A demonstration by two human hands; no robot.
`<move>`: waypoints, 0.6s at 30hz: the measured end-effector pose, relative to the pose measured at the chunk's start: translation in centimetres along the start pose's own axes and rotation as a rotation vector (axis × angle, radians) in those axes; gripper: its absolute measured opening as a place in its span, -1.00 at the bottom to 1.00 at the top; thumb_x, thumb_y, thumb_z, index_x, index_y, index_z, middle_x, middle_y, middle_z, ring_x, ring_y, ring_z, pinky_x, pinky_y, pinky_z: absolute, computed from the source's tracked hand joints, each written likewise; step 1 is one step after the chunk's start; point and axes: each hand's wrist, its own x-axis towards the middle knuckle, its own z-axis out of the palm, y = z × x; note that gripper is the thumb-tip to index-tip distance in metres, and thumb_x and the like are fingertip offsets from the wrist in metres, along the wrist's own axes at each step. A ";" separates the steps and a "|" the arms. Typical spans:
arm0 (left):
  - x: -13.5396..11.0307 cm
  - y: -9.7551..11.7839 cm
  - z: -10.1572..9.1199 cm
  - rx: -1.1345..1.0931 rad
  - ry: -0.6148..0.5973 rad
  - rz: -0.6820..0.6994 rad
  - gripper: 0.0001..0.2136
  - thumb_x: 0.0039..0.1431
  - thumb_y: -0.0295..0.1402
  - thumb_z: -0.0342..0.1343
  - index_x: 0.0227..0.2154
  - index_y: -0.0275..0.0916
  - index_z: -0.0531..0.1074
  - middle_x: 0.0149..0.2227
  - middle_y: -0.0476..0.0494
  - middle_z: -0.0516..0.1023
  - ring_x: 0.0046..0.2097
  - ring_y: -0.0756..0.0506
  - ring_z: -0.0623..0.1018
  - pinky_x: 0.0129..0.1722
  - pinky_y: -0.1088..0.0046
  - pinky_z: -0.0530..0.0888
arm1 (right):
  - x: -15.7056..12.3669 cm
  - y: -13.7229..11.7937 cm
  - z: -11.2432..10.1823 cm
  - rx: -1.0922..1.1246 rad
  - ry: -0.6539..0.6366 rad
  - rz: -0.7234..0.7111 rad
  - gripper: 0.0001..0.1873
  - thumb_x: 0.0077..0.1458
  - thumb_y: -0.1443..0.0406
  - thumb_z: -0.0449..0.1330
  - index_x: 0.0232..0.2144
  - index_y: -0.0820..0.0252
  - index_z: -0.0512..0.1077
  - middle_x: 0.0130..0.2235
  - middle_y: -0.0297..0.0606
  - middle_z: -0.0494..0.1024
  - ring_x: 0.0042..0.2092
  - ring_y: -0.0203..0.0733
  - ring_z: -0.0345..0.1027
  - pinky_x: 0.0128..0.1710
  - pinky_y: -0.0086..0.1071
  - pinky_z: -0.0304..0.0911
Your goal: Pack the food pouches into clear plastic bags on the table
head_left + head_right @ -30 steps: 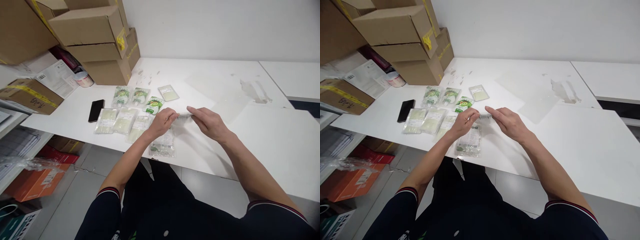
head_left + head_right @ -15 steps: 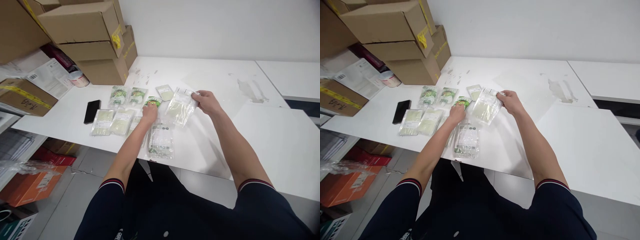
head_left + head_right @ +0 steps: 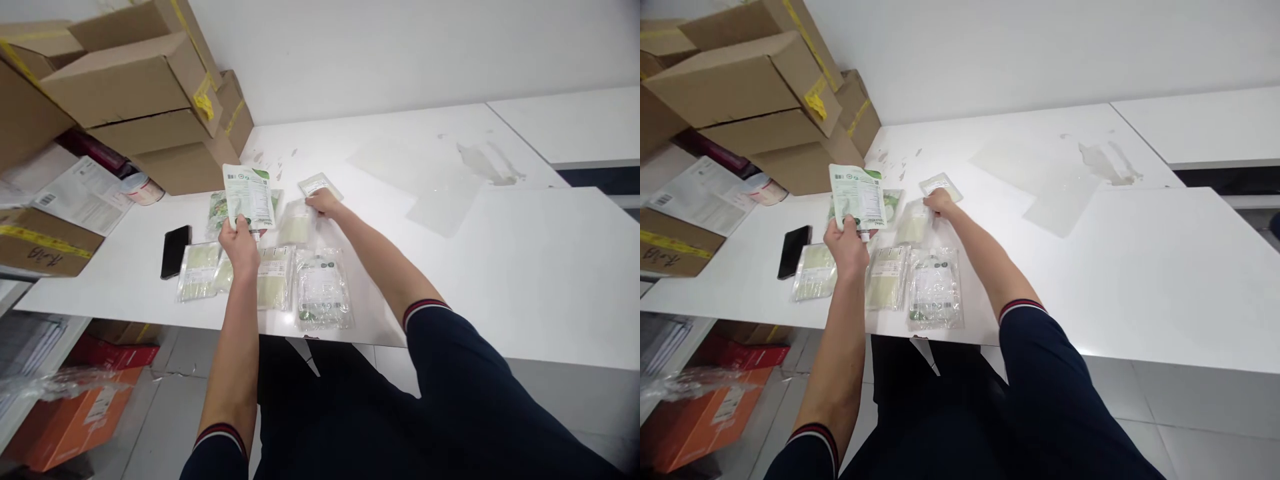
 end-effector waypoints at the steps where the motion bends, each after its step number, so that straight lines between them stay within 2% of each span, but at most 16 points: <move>1: -1.0 0.3 0.1 -0.084 -0.024 -0.054 -0.86 0.27 -0.33 0.09 -0.15 -0.21 0.44 -0.30 -0.04 0.59 -0.29 0.01 0.61 -0.16 0.38 0.58 | 0.4 -0.1 1.0 -0.101 0.001 0.028 -0.67 0.21 0.22 0.26 -0.09 0.39 0.46 -0.12 -0.11 0.54 -0.14 -0.10 0.45 -0.13 -0.10 0.43; 3: -3.2 0.8 0.7 -0.201 -0.083 -0.157 -0.84 0.27 -0.32 0.12 -0.12 -0.17 0.44 -0.25 -0.06 0.61 -0.22 -0.02 0.63 -0.13 0.35 0.59 | 0.7 -0.6 2.5 -0.326 0.011 0.084 -0.58 0.27 0.16 0.19 0.09 0.25 0.38 0.07 -0.12 0.45 0.00 -0.09 0.41 -0.03 -0.09 0.40; 5: -5.1 0.9 1.6 -0.272 -0.124 -0.238 -0.83 0.26 -0.31 0.14 -0.10 -0.14 0.44 -0.20 -0.08 0.62 -0.15 -0.05 0.63 -0.09 0.30 0.59 | 0.3 -1.2 3.3 -0.496 0.039 0.071 -0.59 0.28 0.17 0.17 0.12 0.21 0.35 0.11 -0.12 0.42 0.03 -0.11 0.39 0.00 -0.10 0.39; 7: -6.5 0.6 2.3 -0.317 -0.152 -0.304 -0.82 0.26 -0.30 0.15 -0.09 -0.13 0.44 -0.16 -0.09 0.63 -0.09 -0.07 0.63 -0.04 0.24 0.58 | -0.6 -1.9 3.1 -0.619 0.056 0.038 -0.59 0.29 0.17 0.17 0.11 0.22 0.36 0.11 -0.09 0.42 0.01 -0.12 0.40 0.00 -0.09 0.38; 9: -7.4 0.2 2.5 -0.346 -0.175 -0.365 -0.82 0.25 -0.30 0.17 -0.09 -0.13 0.44 -0.13 -0.09 0.63 -0.05 -0.08 0.62 0.00 0.22 0.57 | -1.8 -2.4 1.9 -0.707 0.063 -0.004 -0.55 0.30 0.11 0.13 0.15 0.19 0.33 0.18 -0.04 0.34 -0.03 -0.13 0.42 -0.01 -0.06 0.38; 11: -7.8 -0.2 2.3 -0.353 -0.196 -0.413 -0.82 0.24 -0.32 0.18 -0.10 -0.14 0.44 -0.12 -0.09 0.62 -0.05 -0.07 0.62 0.00 0.22 0.57 | -3.4 -2.4 -0.7 -0.776 0.083 -0.035 -0.47 0.32 0.01 0.06 0.17 0.20 0.31 0.23 0.04 0.27 -0.05 -0.09 0.43 -0.02 -0.01 0.37; 13: -7.9 -0.3 1.7 -0.341 -0.215 -0.434 -0.83 0.24 -0.33 0.18 -0.11 -0.14 0.44 -0.12 -0.09 0.63 -0.08 -0.06 0.62 -0.03 0.23 0.59 | -5.4 -1.5 -4.7 -0.845 0.144 -0.029 -0.40 0.30 -0.05 0.02 0.13 0.29 0.34 0.20 0.15 0.29 0.02 0.07 0.39 -0.01 0.08 0.34; 16: -8.1 -0.1 1.3 -0.326 -0.288 -0.424 -0.81 0.22 -0.31 0.20 -0.12 -0.13 0.43 -0.12 -0.08 0.62 -0.11 -0.06 0.63 -0.06 0.24 0.61 | -9.1 1.7 -12.1 -0.958 0.334 0.073 -0.35 0.15 -0.02 0.25 0.00 0.49 0.38 0.14 0.43 0.28 0.16 0.43 0.21 0.02 0.28 0.23; 18: -8.9 0.1 1.9 -0.329 -0.355 -0.447 -0.80 0.20 -0.29 0.23 -0.13 -0.13 0.42 -0.12 -0.08 0.62 -0.10 -0.08 0.63 -0.07 0.21 0.62 | -11.7 4.5 -16.5 -1.058 0.493 0.142 -0.45 0.08 0.07 0.34 -0.09 0.46 0.40 0.07 0.42 0.37 0.12 0.41 0.27 -0.02 0.24 0.27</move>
